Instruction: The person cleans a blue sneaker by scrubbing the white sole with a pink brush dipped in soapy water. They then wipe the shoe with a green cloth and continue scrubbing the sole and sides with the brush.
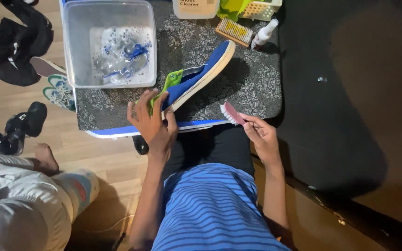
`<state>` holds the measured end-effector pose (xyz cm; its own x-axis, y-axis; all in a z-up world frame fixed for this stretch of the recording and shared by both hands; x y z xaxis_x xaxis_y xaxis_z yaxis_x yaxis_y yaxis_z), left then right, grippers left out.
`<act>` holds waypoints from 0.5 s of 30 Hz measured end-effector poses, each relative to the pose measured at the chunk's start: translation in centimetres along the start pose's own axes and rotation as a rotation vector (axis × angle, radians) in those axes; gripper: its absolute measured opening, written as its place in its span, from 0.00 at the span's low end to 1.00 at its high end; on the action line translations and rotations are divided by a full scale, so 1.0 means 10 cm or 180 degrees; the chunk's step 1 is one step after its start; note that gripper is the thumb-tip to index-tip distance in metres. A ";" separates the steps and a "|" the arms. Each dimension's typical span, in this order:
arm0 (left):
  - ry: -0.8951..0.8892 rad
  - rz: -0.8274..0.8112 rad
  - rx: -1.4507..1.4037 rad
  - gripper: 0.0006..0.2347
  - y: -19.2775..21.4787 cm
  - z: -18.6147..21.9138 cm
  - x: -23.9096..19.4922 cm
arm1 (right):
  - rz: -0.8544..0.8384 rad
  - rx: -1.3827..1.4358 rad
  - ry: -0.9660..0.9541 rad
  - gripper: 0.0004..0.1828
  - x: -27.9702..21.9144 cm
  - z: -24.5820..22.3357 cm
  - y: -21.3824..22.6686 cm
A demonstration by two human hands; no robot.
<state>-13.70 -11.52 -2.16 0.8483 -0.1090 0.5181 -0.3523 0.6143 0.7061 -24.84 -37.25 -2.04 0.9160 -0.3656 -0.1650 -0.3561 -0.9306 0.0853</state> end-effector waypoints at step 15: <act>-0.0509 -0.0902 0.0175 0.18 -0.37 0.53 0.43 | -0.0062 -0.0344 0.0255 0.17 0.71 -0.02 0.24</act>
<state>-10.83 -18.39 0.00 0.8444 -0.3936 0.3635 -0.1355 0.4994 0.8557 -19.18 -42.10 -2.80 0.9359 -0.3408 -0.0891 -0.3201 -0.9284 0.1888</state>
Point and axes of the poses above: each hand's wrist, its own x-axis towards the middle knuckle, its own y-axis out of the back of the hand, z = x × y, the point moved 7 cm from there along x, towards the middle knuckle, and after that the axes turned 1 degree about y, right-handed, at the moved point
